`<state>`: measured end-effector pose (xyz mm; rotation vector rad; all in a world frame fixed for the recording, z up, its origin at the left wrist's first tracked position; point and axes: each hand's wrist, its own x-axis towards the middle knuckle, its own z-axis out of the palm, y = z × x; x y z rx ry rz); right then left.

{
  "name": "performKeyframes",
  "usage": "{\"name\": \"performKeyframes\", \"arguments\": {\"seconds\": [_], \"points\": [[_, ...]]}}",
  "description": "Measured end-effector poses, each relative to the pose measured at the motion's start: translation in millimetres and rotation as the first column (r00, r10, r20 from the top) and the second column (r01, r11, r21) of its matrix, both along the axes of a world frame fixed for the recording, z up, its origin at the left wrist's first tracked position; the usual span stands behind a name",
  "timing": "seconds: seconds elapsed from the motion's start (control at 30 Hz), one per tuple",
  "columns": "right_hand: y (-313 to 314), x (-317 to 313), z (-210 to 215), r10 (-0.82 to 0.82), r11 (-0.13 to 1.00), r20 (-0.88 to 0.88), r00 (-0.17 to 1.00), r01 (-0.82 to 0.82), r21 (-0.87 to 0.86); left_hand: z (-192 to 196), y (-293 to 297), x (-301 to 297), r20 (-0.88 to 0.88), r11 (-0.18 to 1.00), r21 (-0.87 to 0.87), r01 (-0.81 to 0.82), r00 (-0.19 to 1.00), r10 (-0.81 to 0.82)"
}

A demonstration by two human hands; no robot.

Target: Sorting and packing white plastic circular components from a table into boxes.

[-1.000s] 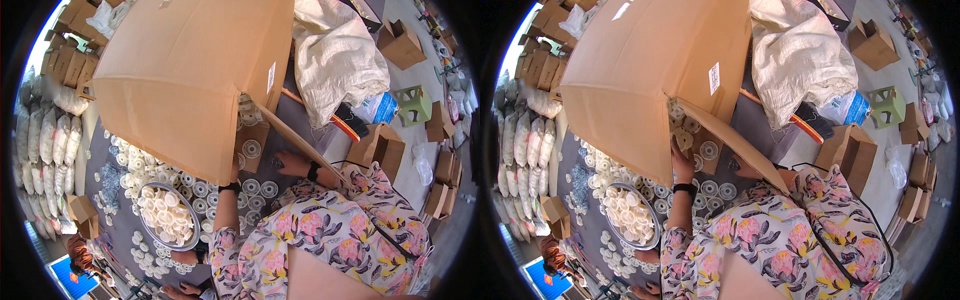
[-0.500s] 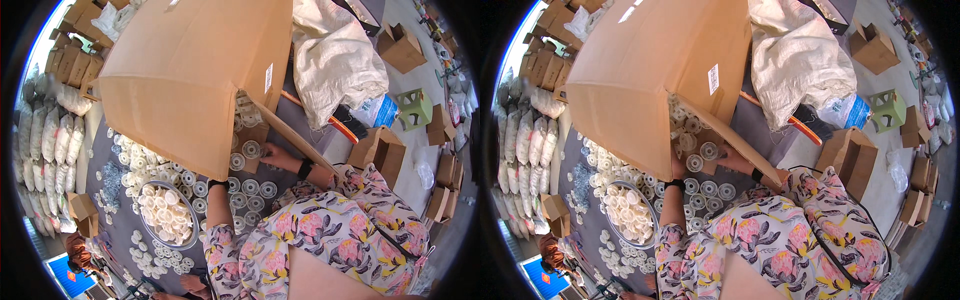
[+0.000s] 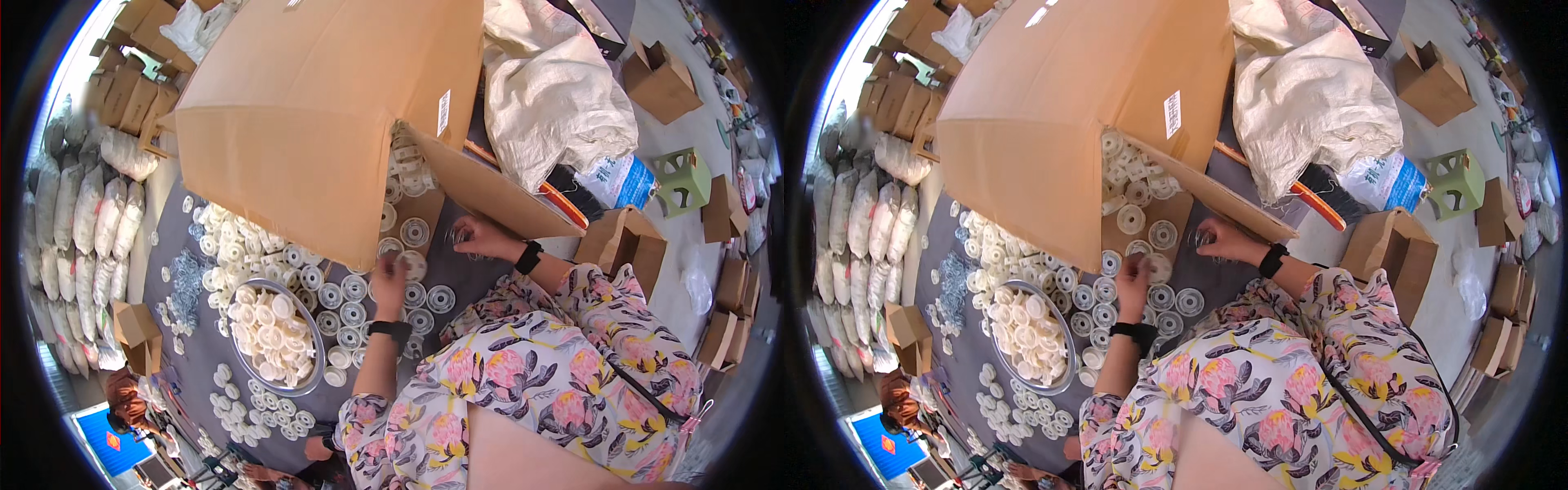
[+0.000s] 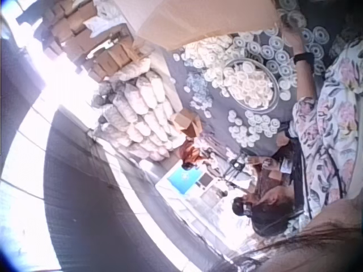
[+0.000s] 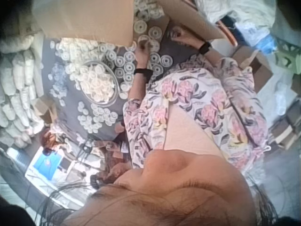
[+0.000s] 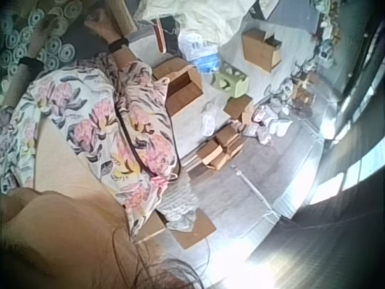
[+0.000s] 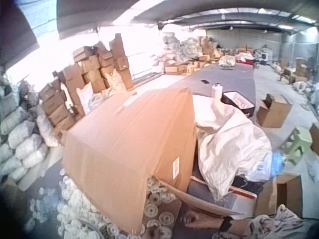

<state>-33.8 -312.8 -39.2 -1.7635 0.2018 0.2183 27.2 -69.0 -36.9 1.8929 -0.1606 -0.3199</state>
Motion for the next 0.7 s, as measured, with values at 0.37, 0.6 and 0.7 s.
{"name": "performKeyframes", "arguments": {"seconds": [0.37,0.6,0.7], "points": [[26,-27,-11,0.162,0.918,-0.342,0.926,-0.268,-0.291,-30,-30,-22,0.181,0.943,0.316,0.102,0.969,-0.166],[53,-19,-19,0.203,0.851,-0.242,0.949,-0.293,-0.435,-36,-1,-30,0.228,0.964,0.262,0.040,0.968,-0.102],[48,-24,-28,0.185,0.837,-0.082,0.979,-0.201,-0.508,-30,0,-24,0.198,0.970,0.239,0.045,0.976,-0.094]]}}
